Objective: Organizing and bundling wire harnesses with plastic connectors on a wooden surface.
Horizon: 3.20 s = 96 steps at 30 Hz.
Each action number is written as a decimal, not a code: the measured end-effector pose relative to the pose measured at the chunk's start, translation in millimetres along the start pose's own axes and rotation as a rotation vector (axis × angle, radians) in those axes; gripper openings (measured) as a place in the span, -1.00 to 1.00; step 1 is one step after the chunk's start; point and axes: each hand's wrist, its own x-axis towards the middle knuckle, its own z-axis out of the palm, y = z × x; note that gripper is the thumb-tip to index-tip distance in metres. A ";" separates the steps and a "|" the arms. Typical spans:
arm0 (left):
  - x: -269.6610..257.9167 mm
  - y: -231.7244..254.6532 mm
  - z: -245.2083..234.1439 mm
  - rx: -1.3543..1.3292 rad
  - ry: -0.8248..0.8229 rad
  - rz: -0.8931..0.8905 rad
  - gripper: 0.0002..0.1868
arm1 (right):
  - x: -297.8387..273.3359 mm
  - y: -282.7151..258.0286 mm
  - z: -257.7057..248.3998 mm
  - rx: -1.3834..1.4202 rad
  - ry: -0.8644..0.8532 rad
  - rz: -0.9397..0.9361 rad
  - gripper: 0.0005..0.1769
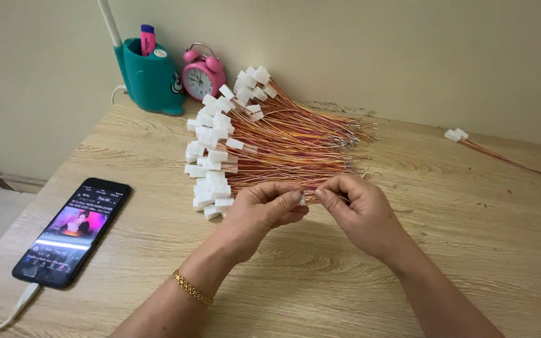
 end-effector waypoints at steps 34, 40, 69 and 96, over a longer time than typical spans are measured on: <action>-0.6 -6.9 3.9 -0.021 0.020 -0.009 -0.74 | -5.0 -15.2 2.5 -0.249 0.010 -0.096 -0.91; -0.6 -4.2 0.8 -0.064 0.052 -0.014 -0.73 | -8.1 -18.6 2.2 -0.286 0.079 -0.114 -0.92; -2.3 3.0 -6.3 -0.302 -0.069 -0.034 -0.61 | -7.2 -11.7 1.7 -0.384 0.088 -0.219 -0.98; -3.5 -0.6 -4.3 -0.087 -0.061 0.036 -0.65 | -9.8 -17.7 0.2 -0.427 -0.006 -0.109 -0.94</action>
